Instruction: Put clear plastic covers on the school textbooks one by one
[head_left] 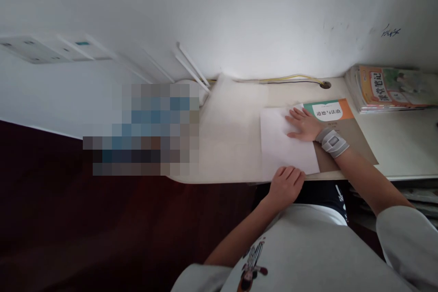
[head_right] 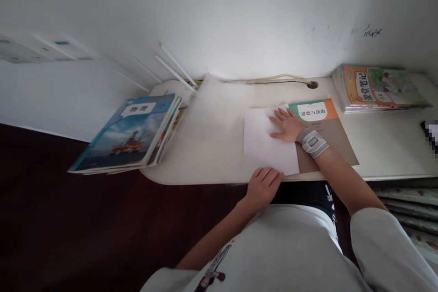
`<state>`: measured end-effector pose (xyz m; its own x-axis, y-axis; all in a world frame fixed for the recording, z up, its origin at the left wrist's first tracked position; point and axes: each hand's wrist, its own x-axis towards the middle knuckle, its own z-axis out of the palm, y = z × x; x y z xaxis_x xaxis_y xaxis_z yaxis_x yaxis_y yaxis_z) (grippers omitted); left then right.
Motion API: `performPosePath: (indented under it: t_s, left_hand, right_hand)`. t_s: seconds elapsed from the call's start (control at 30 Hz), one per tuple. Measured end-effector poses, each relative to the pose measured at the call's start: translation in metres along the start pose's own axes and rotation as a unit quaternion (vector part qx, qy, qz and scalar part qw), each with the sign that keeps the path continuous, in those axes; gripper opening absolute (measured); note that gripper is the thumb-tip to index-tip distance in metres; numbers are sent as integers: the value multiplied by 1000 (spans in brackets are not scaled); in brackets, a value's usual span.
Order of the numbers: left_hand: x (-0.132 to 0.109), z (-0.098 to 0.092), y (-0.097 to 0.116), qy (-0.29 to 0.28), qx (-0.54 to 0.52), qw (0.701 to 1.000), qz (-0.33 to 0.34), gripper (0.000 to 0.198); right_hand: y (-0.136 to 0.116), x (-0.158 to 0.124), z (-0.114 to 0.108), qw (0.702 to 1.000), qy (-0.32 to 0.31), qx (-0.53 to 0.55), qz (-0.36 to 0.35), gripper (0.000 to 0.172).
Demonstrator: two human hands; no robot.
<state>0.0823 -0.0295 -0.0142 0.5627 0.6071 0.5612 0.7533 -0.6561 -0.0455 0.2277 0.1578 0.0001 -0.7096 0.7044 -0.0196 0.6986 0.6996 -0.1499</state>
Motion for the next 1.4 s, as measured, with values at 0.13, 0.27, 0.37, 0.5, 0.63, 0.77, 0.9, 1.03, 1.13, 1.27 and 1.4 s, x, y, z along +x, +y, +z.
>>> performPosePath:
  t_s: [0.13,0.27,0.37,0.5,0.63,0.77,0.9,1.03,1.13,1.27,1.4]
  left_hand:
    - [2,-1,3,5,-17,1000,-15,11]
    - [-1,-10,-9,13,-38,996,-83,10]
    - [-8,-24,-36,41,11,976,-215,23]
    - [-26,-41,-80,-30,-11,902,-431,36]
    - [-37,-49,-99,-72,-248,809,-528,25]
    - [-17,-56,-90,63,-601,598,-526,23]
    - [29,-59,-66,88,-760,516,-385,29]
    - [78,-38,-46,22,-706,673,-218,46]
    - [111,2,-49,-32,-484,858,-171,55]
    - [146,68,-70,-121,-273,930,-215,66]
    - [164,103,-84,-172,-149,946,-232,69]
  right_hand:
    - [-1,-2,2,1000,14,-3,-17,75]
    - [-11,1,8,999,41,-23,24,66]
    - [-16,4,11,995,71,-11,64,64]
    - [-15,-12,12,985,99,78,120,68]
    - [-26,-65,22,975,119,165,86,75]
    - [-59,-119,29,971,144,187,19,94]
    - [-81,-141,25,955,170,240,37,98]
    - [-77,-152,21,913,255,295,122,67]
    - [-70,-164,23,874,307,334,175,46]
    - [-63,-177,26,815,377,362,251,53]
    - [-49,-188,30,764,444,357,303,72]
